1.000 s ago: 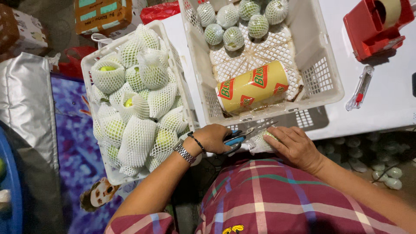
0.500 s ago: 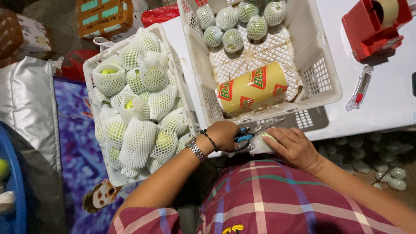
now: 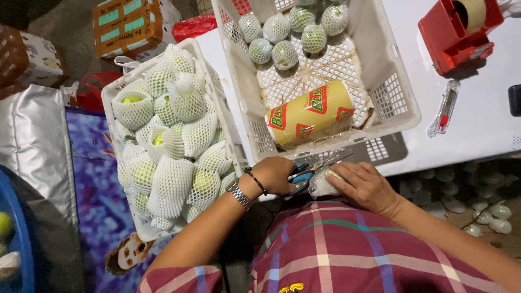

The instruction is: The person places individual guavas into plastic bags, cuts segments of foam mesh sleeves with scissors, and slides the sleeves over the bagged fruit.

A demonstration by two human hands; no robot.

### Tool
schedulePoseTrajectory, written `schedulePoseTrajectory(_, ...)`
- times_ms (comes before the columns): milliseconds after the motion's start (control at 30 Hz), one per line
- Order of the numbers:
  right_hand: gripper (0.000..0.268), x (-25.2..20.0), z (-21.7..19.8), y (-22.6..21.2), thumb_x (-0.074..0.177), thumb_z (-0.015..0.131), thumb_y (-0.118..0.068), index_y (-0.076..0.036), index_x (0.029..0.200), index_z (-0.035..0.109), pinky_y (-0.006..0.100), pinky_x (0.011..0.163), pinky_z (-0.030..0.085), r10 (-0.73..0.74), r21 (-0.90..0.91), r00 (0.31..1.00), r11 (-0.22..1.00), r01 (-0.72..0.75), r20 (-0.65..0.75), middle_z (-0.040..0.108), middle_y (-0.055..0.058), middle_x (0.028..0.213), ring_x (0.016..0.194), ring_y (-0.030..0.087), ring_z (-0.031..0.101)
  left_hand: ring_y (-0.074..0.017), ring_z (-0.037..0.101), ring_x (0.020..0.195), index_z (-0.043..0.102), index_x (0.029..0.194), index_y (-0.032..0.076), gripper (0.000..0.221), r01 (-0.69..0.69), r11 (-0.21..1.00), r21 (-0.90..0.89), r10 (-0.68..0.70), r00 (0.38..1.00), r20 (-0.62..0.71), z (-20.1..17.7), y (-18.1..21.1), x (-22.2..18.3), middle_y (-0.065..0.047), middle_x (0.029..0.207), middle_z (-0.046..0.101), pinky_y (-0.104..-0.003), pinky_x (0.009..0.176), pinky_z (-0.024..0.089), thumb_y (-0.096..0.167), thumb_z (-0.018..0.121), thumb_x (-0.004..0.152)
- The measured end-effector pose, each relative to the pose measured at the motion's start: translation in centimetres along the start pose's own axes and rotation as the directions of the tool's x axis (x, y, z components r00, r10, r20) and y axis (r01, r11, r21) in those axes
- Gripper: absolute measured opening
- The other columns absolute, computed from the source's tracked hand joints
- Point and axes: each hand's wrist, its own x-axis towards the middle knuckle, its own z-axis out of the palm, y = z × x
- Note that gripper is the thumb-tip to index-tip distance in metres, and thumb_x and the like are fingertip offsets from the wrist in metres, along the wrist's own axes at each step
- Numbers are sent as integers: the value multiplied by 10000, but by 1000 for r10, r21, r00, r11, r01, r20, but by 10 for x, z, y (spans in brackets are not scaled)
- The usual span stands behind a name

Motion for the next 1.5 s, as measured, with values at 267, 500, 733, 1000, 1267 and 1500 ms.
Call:
schedulePoseTrajectory(267,274,0,-2,-2,1066,491,-244,-199,1281,656,394,876,480,14,-8,1000,1000,-14,25,688,83,1267,1093,249,674,-397,751,923,763,981,42,408,-2,997,83,6,999,-43,3,4,30,-169,877,752,-509,812,613,396,699,789)
schedulePoseTrajectory(500,314,-10,2,1,1059,483,-275,-218,1335,622,394,904,464,24,-6,998,1000,-23,62,675,75,1263,1093,239,665,-428,740,960,774,1015,18,390,3,999,33,-2,999,-52,-4,13,22,-204,911,752,-512,848,604,336,725,794)
schedulePoseTrajectory(733,469,-29,5,12,1030,441,-479,-208,1381,594,402,951,448,26,59,990,998,-35,142,644,64,1327,1156,219,634,-437,736,974,781,1036,46,386,25,1000,-13,-26,995,-92,29,10,41,-213,920,753,-517,850,600,355,733,811)
schedulePoseTrajectory(1000,881,-40,-68,44,625,929,-243,-160,1427,574,296,1123,390,578,332,549,444,-833,604,644,51,1444,1278,157,608,-384,730,738,651,881,90,55,145,989,11,-117,837,-534,148,-8,108,-121,803,742,-500,601,569,113,662,832)
schedulePoseTrajectory(1267,823,-10,-91,63,740,649,-43,2,1530,424,341,997,428,668,658,335,-310,-686,665,602,176,1283,1121,246,571,-399,686,827,744,936,74,177,35,991,-128,-97,849,-520,115,27,67,-181,985,693,-524,628,570,113,630,806)
schedulePoseTrajectory(1500,639,71,-66,59,870,648,-116,-36,1476,461,325,1051,477,727,818,447,-278,-504,522,616,126,1296,1163,197,593,-376,227,1604,223,1579,-28,611,-730,617,-294,39,402,-915,6,121,-38,-281,1682,216,-446,1341,201,260,441,1086)
